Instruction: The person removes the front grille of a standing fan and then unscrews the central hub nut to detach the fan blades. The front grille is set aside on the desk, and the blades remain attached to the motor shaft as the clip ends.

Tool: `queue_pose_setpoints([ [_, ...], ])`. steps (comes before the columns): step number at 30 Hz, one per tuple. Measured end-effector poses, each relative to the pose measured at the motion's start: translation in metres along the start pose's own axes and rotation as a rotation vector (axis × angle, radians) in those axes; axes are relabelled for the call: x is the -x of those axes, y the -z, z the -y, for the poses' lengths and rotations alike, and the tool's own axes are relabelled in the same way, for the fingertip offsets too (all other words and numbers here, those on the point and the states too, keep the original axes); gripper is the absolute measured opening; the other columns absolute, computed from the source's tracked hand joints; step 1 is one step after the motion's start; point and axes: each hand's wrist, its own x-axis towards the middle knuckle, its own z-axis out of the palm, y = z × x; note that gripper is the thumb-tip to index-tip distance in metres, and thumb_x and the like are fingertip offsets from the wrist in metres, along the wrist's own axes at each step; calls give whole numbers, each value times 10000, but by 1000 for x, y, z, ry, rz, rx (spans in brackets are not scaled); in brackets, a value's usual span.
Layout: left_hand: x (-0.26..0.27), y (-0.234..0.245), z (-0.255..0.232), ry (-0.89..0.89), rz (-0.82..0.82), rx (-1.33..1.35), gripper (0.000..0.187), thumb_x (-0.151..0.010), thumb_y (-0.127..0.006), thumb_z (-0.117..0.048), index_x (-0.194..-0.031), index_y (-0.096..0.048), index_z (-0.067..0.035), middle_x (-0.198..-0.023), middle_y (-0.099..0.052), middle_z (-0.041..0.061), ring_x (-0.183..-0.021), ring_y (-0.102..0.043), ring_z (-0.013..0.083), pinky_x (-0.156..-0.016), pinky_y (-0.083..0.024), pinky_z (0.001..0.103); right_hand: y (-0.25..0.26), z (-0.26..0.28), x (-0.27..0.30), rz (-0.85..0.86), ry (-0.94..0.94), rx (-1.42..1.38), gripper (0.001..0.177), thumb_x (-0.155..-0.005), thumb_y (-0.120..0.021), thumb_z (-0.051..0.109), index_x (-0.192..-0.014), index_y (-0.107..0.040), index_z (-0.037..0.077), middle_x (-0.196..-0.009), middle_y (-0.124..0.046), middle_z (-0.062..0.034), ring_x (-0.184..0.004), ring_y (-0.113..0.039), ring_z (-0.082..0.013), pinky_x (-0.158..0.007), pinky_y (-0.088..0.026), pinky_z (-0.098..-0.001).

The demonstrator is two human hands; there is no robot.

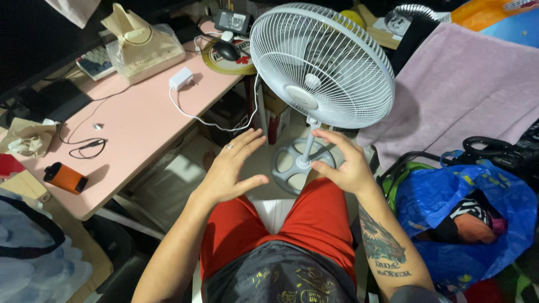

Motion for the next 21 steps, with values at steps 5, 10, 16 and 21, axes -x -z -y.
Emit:
queue_pose_setpoints([
  [5, 0, -3, 4, 4, 1, 2, 813, -867, -752, -514, -1486, -511, -43, -1570, -477, 199, -1480, -427, 396, -1196, -365, 489, -4, -4, 1, -5, 10, -26, 636, -825, -847, 141, -1400, -590, 49, -1346, -688, -110, -1237, -672, -242, -1033, -534, -356],
  [10, -2, -5, 9, 12, -5, 2, 806, -863, -760, -499, -1481, -517, -42, -1563, -482, 203, -1471, -434, 399, -1190, -368, 488, -4, -8, -1, -9, 13, -26, 627, -830, -837, 124, -1399, -586, 42, -1347, -685, -117, -1242, -668, -241, -1034, -535, -360],
  [16, -3, -8, 11, 12, -4, 9, 797, -865, -758, -496, -1476, -519, -43, -1549, -503, 195, -1463, -451, 390, -1188, -374, 483, -7, -14, 1, -10, 0, -49, 625, -837, -837, 113, -1404, -584, 36, -1341, -688, -118, -1243, -664, -231, -1040, -528, -360],
  [21, -4, -9, 12, 18, -1, 8, 793, -863, -760, -494, -1470, -524, -41, -1525, -533, 185, -1456, -465, 381, -1185, -377, 484, -8, -18, 0, -11, -2, -66, 629, -842, -830, 107, -1413, -576, 38, -1345, -686, -118, -1251, -662, -230, -1043, -528, -356],
])
